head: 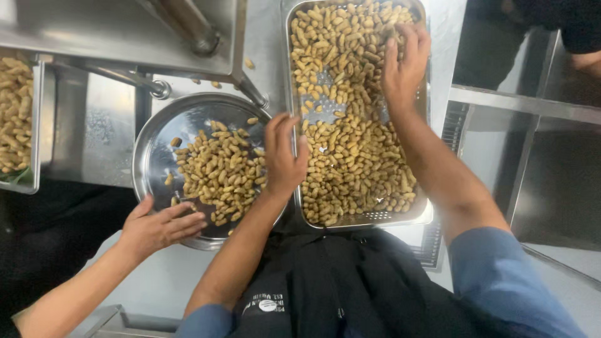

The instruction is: The person sorts peanuts by hand, transferring them from a large rectangular tray into a round metal bowl. They repeatedly scoop handfuls of peanuts and place them into the bowl, occasionally spreading them out.

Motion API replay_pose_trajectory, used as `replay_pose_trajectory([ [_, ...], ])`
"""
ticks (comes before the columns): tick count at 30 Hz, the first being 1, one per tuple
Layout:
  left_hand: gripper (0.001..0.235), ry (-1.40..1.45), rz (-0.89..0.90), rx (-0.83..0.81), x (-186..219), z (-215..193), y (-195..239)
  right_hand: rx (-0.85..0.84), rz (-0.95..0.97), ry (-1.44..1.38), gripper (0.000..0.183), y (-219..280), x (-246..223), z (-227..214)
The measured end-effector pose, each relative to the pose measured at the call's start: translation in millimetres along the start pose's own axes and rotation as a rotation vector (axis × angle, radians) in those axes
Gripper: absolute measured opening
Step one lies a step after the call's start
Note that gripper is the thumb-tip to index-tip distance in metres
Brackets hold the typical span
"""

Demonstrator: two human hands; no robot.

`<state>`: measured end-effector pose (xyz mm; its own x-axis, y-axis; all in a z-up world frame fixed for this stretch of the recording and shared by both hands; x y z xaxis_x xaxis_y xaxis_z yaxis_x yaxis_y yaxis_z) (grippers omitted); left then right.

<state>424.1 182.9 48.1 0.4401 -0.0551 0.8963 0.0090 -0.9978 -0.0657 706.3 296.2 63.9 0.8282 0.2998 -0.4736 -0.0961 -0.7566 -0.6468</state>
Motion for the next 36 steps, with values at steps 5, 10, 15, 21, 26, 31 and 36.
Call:
replay_pose_trajectory([
  [5, 0.061, -0.083, -0.235, -0.155, 15, 120, -100, -0.297, -0.076, -0.107, 0.037, -31, 70, 9],
  [10, 0.067, -0.016, -0.503, -0.088, -4, 169, -120, -0.439, -0.15, -0.073, 0.042, -42, 78, 29],
  [15, 0.067, 0.037, -0.599, -0.114, -21, 193, -122, -0.514, 0.059, -0.026, 0.046, -22, 60, 38],
  [21, 0.049, 0.062, -0.356, 0.134, -25, 199, -95, -0.361, 0.202, -0.149, 0.027, 23, 14, 34],
  [26, 0.033, 0.442, -0.39, 0.148, -32, 192, -85, -0.126, 0.357, -0.347, 0.021, 54, -4, 29],
  [31, 0.026, 0.915, -0.601, -0.016, -21, 201, -82, 0.036, 0.543, -0.63, 0.024, 70, -1, 29],
  [36, 0.023, 0.634, -0.398, -0.011, 19, 190, -75, 0.138, 0.817, -0.639, 0.033, 76, -11, 8],
])
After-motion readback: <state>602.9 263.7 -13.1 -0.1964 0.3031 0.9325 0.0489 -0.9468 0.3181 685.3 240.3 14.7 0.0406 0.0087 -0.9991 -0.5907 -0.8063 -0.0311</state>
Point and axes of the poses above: each hand's wrist, its own y-axis away from the middle knuckle, its own z-axis out of the palm, x = y × z, the point moved 3 cm from there along -y, towards the middle knuckle, and after that the axes turned 11 degrees about -z, right-handed, at the moved point
